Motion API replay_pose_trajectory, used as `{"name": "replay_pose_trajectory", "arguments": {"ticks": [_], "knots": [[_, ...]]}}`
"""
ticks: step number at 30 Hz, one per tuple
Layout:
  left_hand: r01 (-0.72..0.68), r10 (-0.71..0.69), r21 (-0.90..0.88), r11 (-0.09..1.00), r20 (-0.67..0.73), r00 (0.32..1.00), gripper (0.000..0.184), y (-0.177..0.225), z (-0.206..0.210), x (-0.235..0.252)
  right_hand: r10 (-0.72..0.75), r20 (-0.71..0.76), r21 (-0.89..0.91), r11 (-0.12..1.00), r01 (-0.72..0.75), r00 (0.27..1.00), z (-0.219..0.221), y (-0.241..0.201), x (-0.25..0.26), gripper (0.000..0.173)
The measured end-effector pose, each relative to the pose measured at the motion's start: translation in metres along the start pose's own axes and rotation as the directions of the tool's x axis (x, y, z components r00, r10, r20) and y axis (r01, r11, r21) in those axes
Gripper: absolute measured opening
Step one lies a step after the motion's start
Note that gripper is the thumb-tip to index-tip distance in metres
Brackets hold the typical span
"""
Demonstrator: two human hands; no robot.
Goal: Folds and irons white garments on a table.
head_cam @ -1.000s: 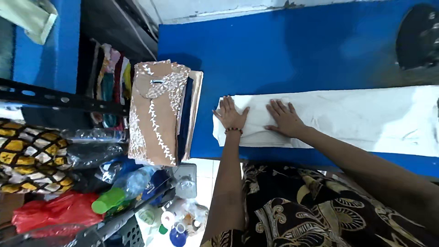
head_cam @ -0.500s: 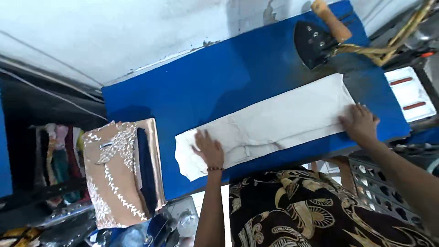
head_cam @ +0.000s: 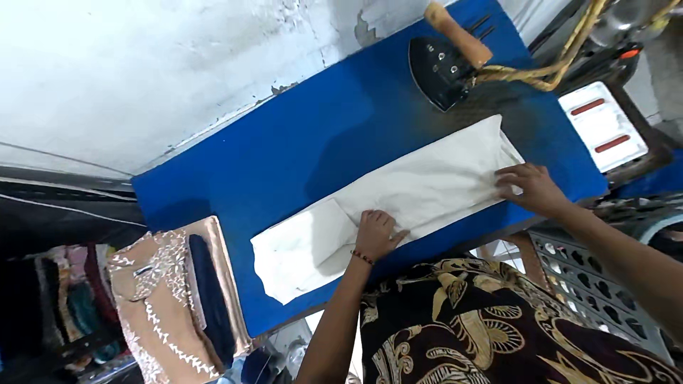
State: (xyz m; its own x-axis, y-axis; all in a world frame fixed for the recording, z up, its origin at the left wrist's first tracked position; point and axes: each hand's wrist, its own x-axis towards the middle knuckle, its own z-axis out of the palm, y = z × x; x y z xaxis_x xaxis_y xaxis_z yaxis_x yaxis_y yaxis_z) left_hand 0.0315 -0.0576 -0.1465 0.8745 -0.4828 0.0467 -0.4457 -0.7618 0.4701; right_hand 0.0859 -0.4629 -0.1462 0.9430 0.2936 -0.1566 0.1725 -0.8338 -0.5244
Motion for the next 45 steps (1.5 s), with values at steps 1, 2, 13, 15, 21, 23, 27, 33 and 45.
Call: {"name": "replay_pose_trajectory", "arguments": {"ticks": [1,2,13,15,21,23,27,33,45], "knots": [[0.024,-0.024,0.009,1.000,-0.043,0.999,0.040,0.000,0.001,0.014,0.163,-0.070,0.057,0.986,-0.159,0.984,0.000,-0.003,0.000,0.039],[0.054,-0.053,0.014,0.998,-0.074,0.996,0.039,-0.001,0.006,0.028,0.342,-0.127,0.122,0.937,-0.328,0.931,0.000,-0.009,0.002,0.055],[0.283,-0.213,-0.607,0.743,0.187,0.959,0.064,0.054,0.024,0.045,0.365,0.055,0.677,0.671,-0.304,0.929,-0.071,-0.198,0.034,0.053],[0.195,-0.367,-0.931,0.309,0.073,0.928,0.054,0.040,-0.031,0.022,0.175,0.045,0.634,0.756,-0.163,0.984,-0.070,-0.288,0.030,0.062],[-0.284,-0.848,-0.959,-0.014,-0.139,0.512,0.091,-0.046,-0.159,-0.132,-0.485,0.537,0.657,0.754,0.019,0.690,0.051,-0.452,0.042,0.069],[-0.049,-0.911,-0.989,0.141,-0.149,0.385,0.060,-0.066,-0.161,-0.171,-0.580,0.532,0.649,0.747,0.143,0.618,0.070,-0.453,0.062,0.060],[0.303,-0.938,-0.952,-0.045,0.145,0.316,0.036,-0.111,-0.120,-0.194,-0.457,0.368,0.199,0.890,0.411,0.810,0.099,-0.352,0.161,0.044],[0.357,-0.949,-0.934,-0.019,0.129,0.289,0.033,-0.126,-0.124,-0.192,-0.277,0.689,0.273,0.955,0.114,0.669,0.078,-0.281,0.211,0.020],[0.680,-0.625,0.110,0.724,-0.312,0.716,0.047,-0.120,-0.086,-0.150,-0.370,0.133,-0.059,0.923,0.380,0.919,0.151,-0.284,0.121,0.053]]}}
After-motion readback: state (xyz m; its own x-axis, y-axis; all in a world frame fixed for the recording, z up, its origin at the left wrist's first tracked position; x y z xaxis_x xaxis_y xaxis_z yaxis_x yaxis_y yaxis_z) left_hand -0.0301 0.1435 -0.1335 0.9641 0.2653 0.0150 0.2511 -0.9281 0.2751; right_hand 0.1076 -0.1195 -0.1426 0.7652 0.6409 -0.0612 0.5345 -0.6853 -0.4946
